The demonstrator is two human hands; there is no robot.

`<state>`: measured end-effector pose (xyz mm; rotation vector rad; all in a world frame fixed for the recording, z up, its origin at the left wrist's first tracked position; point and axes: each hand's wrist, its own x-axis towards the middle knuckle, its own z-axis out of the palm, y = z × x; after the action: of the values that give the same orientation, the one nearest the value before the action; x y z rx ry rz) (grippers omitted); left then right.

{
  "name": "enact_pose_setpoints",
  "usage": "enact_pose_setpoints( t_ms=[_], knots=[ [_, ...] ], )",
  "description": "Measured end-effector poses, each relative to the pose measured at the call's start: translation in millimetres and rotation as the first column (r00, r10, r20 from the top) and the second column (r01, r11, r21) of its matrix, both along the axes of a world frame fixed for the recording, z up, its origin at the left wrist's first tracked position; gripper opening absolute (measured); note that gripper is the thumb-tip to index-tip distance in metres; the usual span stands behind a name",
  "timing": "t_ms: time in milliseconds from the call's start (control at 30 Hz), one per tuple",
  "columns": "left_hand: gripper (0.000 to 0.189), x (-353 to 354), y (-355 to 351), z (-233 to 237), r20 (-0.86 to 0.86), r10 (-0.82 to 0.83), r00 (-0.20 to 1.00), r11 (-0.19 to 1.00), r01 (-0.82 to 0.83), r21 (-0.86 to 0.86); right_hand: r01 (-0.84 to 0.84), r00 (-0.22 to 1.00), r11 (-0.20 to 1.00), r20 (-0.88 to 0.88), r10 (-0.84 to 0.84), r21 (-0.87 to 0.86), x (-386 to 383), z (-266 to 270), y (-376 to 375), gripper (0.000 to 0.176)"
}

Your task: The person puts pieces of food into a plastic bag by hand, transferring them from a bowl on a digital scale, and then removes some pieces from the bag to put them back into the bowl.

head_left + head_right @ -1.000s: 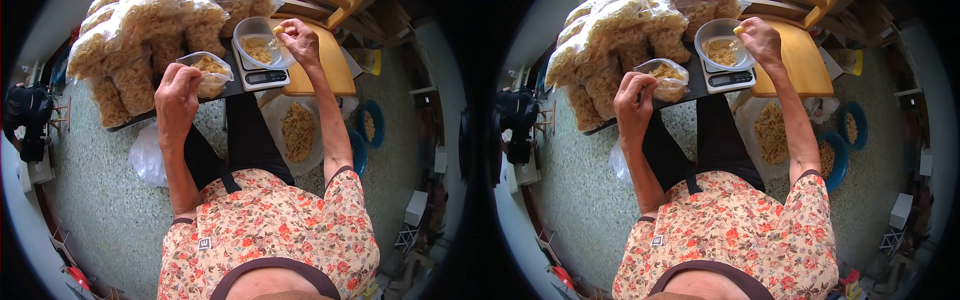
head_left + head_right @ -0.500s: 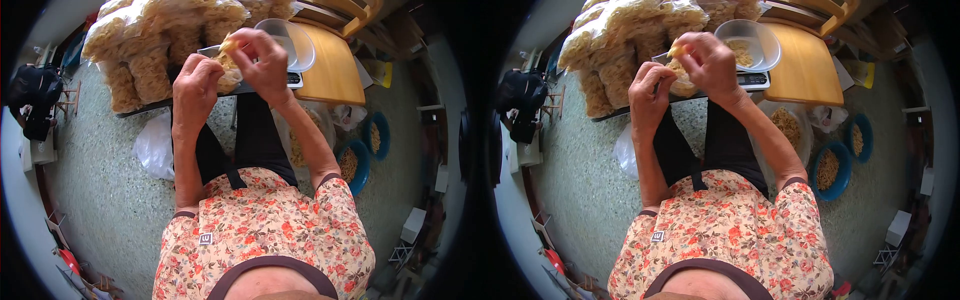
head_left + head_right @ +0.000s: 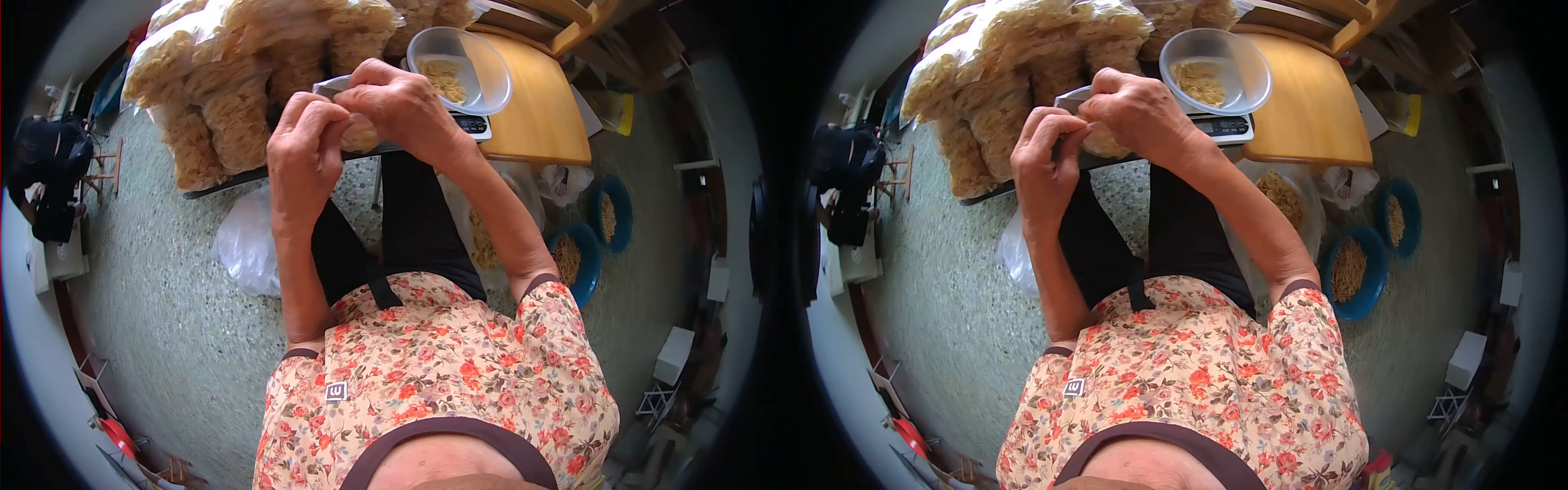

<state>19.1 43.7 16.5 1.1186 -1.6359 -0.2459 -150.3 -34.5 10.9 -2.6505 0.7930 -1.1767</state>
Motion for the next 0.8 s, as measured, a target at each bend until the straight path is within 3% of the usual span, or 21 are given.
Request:
enact_pose_setpoints(
  t_ms=[33, 100, 433, 500, 533, 633, 700, 733, 800],
  knots=[
    [0.015, 1.6, -0.3, 0.1, 0.025, 0.014, 1.000, 1.000, -0.014, -0.011, 0.012, 1.000, 1.000, 0.001, -0.012, -0.001, 0.4, 0.9, -1.7, 0.013],
    [0.015, 1.2, -0.4, 0.2, 0.031, 0.000, 1.000, 1.000, 0.001, -0.009, 0.048, 0.983, 0.992, -0.170, -0.068, -0.116, 2.2, 2.6, -9.0, 0.005],
    [0.014, 0.6, -3.5, -2.7, 0.092, 0.037, 0.995, 0.999, -0.037, 0.001, 0.117, 0.969, 0.989, -0.207, -0.134, -0.089, 16.7, -9.4, -18.7, 0.010],
    [0.013, 0.8, -3.3, -1.5, 0.087, 0.040, 0.995, 0.999, -0.040, -0.005, -0.035, 0.993, 0.990, -0.104, 0.049, 0.134, -0.8, 2.1, -15.3, 0.014],
    [0.013, 0.5, -3.2, -0.3, 0.081, 0.037, 0.996, 0.999, -0.037, -0.006, -0.090, 0.993, 0.991, 0.088, 0.082, 0.099, -4.5, 1.4, -20.9, 0.016],
    [0.013, -0.8, -3.1, 0.4, 0.068, 0.035, 0.997, 0.999, -0.035, -0.002, -0.035, 0.956, 0.955, 0.289, -0.055, 0.295, -49.1, 13.7, -20.3, 0.020],
    [0.013, -2.0, -2.1, 0.0, 0.060, 0.034, 0.998, 0.999, -0.035, 0.005, 0.120, 0.987, 0.957, 0.072, -0.144, 0.263, -89.2, 19.2, -30.5, 0.025],
    [0.013, -2.5, -1.7, 0.2, 0.056, 0.031, 0.998, 0.999, -0.032, 0.018, 0.123, 0.987, 0.957, 0.068, -0.145, 0.262, -105.9, 19.0, -35.9, 0.025],
    [0.013, -3.7, -2.6, -0.2, 0.051, 0.028, 0.998, 0.999, -0.030, 0.028, 0.402, 0.859, 0.898, -0.415, -0.301, 0.180, -128.2, 14.8, -46.2, 0.029]
  ],
)
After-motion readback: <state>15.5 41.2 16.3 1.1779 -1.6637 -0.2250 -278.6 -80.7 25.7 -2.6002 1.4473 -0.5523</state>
